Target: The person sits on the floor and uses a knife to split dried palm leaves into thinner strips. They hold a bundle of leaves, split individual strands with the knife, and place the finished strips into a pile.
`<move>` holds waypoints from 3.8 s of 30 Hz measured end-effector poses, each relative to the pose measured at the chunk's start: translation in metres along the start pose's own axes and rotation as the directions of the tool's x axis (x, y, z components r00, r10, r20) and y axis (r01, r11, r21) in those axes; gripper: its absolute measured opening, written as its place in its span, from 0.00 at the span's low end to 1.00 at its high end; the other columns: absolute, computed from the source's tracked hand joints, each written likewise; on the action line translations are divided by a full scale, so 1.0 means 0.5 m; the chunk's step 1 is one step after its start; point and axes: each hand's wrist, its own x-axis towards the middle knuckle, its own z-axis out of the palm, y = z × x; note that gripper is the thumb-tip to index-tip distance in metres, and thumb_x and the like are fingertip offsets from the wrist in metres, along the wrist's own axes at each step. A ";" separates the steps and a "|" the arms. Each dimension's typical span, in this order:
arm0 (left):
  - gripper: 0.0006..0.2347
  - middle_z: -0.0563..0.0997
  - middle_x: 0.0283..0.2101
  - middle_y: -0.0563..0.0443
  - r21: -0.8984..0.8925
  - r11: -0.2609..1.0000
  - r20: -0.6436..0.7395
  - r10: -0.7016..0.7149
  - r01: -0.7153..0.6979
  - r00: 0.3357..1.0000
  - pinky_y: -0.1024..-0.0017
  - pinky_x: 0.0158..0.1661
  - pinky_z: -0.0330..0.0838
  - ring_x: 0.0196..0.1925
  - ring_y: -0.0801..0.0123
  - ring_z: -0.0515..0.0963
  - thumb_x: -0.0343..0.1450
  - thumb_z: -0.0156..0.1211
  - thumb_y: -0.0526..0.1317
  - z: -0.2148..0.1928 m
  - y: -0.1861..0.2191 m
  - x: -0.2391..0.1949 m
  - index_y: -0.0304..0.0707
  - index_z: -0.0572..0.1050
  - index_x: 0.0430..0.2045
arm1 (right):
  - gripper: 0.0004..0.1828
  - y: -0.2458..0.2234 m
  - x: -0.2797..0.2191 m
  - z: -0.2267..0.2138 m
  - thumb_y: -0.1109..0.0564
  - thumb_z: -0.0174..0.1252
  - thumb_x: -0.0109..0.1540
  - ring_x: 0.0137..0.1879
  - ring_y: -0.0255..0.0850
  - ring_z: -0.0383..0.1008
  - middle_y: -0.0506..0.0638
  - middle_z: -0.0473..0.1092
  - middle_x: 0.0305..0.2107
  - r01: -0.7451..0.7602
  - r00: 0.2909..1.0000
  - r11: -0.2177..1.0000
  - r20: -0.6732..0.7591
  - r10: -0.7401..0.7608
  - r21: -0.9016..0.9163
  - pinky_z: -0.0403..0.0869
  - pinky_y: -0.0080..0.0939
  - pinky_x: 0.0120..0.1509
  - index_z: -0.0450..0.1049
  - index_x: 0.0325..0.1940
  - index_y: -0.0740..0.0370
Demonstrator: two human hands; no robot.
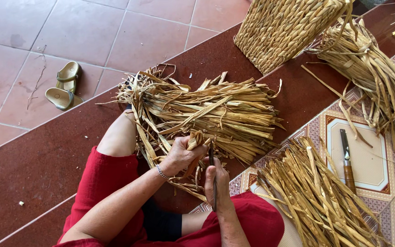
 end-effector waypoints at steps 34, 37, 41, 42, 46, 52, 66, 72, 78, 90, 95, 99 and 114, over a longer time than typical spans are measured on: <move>0.06 0.82 0.28 0.42 0.767 0.483 0.514 -0.069 -0.422 0.855 0.58 0.35 0.77 0.32 0.53 0.84 0.68 0.65 0.39 0.102 -0.169 -0.082 0.37 0.76 0.32 | 0.46 0.191 0.031 -0.217 0.20 0.33 0.68 0.21 0.30 0.59 0.44 0.62 0.18 -0.143 0.794 0.783 -0.402 0.456 0.605 0.59 0.28 0.25 0.72 0.49 0.67; 0.06 0.83 0.28 0.43 0.859 0.304 0.494 -0.278 -0.413 0.824 0.58 0.34 0.77 0.32 0.55 0.85 0.66 0.62 0.36 0.115 -0.228 -0.094 0.39 0.77 0.34 | 0.46 0.194 0.029 -0.221 0.20 0.34 0.68 0.20 0.30 0.60 0.44 0.62 0.18 -0.143 0.781 0.777 -0.413 0.469 0.613 0.59 0.28 0.25 0.72 0.49 0.67; 0.06 0.84 0.29 0.43 0.872 0.289 0.476 -0.314 -0.394 0.822 0.57 0.34 0.76 0.32 0.54 0.84 0.67 0.64 0.38 0.116 -0.262 -0.106 0.41 0.78 0.35 | 0.46 0.187 0.036 -0.208 0.22 0.36 0.69 0.21 0.30 0.61 0.44 0.63 0.18 -0.112 0.806 0.792 -0.411 0.425 0.600 0.62 0.29 0.26 0.73 0.49 0.70; 0.06 0.84 0.30 0.43 0.875 0.284 0.472 -0.312 -0.393 0.825 0.57 0.34 0.76 0.32 0.54 0.84 0.67 0.65 0.39 0.118 -0.259 -0.105 0.42 0.79 0.35 | 0.46 0.183 0.037 -0.206 0.22 0.36 0.69 0.21 0.30 0.62 0.44 0.63 0.18 -0.118 0.814 0.794 -0.400 0.422 0.596 0.62 0.29 0.25 0.72 0.50 0.70; 0.08 0.81 0.36 0.44 0.801 0.500 0.334 0.081 -0.328 0.939 0.63 0.32 0.78 0.31 0.62 0.82 0.66 0.70 0.39 0.113 -0.214 -0.074 0.39 0.79 0.33 | 0.44 0.171 0.036 -0.199 0.24 0.36 0.68 0.21 0.31 0.64 0.44 0.65 0.19 -0.144 0.841 0.810 -0.360 0.403 0.569 0.65 0.30 0.26 0.71 0.51 0.70; 0.08 0.81 0.36 0.57 0.233 0.955 0.053 0.177 -0.184 0.983 0.76 0.38 0.74 0.37 0.79 0.75 0.69 0.70 0.35 0.046 -0.103 0.008 0.35 0.77 0.38 | 0.41 0.138 0.037 -0.135 0.28 0.37 0.69 0.31 0.31 0.70 0.46 0.69 0.27 -0.181 0.959 0.871 -0.115 0.259 0.456 0.74 0.33 0.36 0.71 0.58 0.68; 0.06 0.84 0.34 0.56 -0.237 0.971 0.051 0.038 -0.024 0.998 0.78 0.34 0.79 0.34 0.79 0.83 0.72 0.66 0.36 0.021 -0.032 0.018 0.31 0.81 0.37 | 0.36 0.017 0.022 -0.040 0.32 0.32 0.72 0.28 0.44 0.75 0.51 0.69 0.21 -0.016 0.999 0.995 0.034 0.020 -0.100 0.73 0.46 0.34 0.75 0.58 0.60; 0.05 0.81 0.25 0.61 -0.089 0.996 0.003 0.003 -0.003 1.000 0.81 0.24 0.66 0.25 0.85 0.73 0.72 0.67 0.37 0.012 -0.048 0.022 0.34 0.83 0.34 | 0.40 0.046 0.017 -0.021 0.31 0.26 0.71 0.28 0.47 0.77 0.54 0.70 0.21 -0.005 1.000 0.988 0.026 0.009 -0.155 0.75 0.48 0.33 0.73 0.53 0.63; 0.04 0.80 0.24 0.60 -0.112 0.992 -0.015 -0.057 0.055 0.998 0.79 0.22 0.65 0.21 0.83 0.72 0.71 0.66 0.36 0.006 -0.059 0.027 0.36 0.83 0.34 | 0.42 0.046 0.004 -0.002 0.29 0.22 0.70 0.29 0.50 0.78 0.56 0.71 0.19 -0.069 0.998 0.988 0.003 0.070 -0.139 0.74 0.51 0.35 0.74 0.50 0.61; 0.03 0.85 0.35 0.54 -0.128 0.992 0.125 0.006 0.010 0.992 0.77 0.38 0.79 0.35 0.80 0.82 0.72 0.66 0.35 0.011 -0.093 0.023 0.34 0.82 0.33 | 0.44 0.092 0.018 -0.009 0.27 0.23 0.69 0.19 0.37 0.67 0.47 0.62 0.13 -0.128 0.991 0.992 -0.030 0.128 0.020 0.68 0.41 0.24 0.75 0.49 0.62; 0.07 0.87 0.36 0.51 -0.013 1.000 -0.001 -0.025 0.025 1.000 0.78 0.45 0.80 0.40 0.76 0.84 0.72 0.64 0.41 -0.033 -0.062 0.064 0.38 0.81 0.28 | 0.46 0.136 0.029 -0.070 0.22 0.27 0.64 0.17 0.28 0.58 0.40 0.60 0.16 -0.336 0.917 0.891 -0.111 0.383 0.304 0.61 0.33 0.16 0.77 0.45 0.61; 0.13 0.75 0.30 0.31 -0.081 0.995 -0.218 -0.065 0.049 0.974 0.52 0.32 0.75 0.30 0.47 0.77 0.80 0.62 0.43 -0.085 -0.040 0.144 0.29 0.75 0.34 | 0.46 0.140 0.033 -0.113 0.21 0.30 0.65 0.19 0.26 0.61 0.39 0.62 0.17 -0.323 0.895 0.843 -0.150 0.419 0.430 0.64 0.29 0.21 0.76 0.47 0.62; 0.07 0.73 0.49 0.40 0.812 0.533 -0.334 0.087 0.240 0.939 0.57 0.43 0.78 0.40 0.56 0.80 0.70 0.63 0.38 0.004 -0.048 0.293 0.38 0.77 0.38 | 0.39 0.141 0.064 -0.097 0.26 0.39 0.67 0.22 0.29 0.65 0.44 0.67 0.19 -0.363 0.882 0.844 -0.148 0.448 0.394 0.68 0.31 0.27 0.78 0.48 0.61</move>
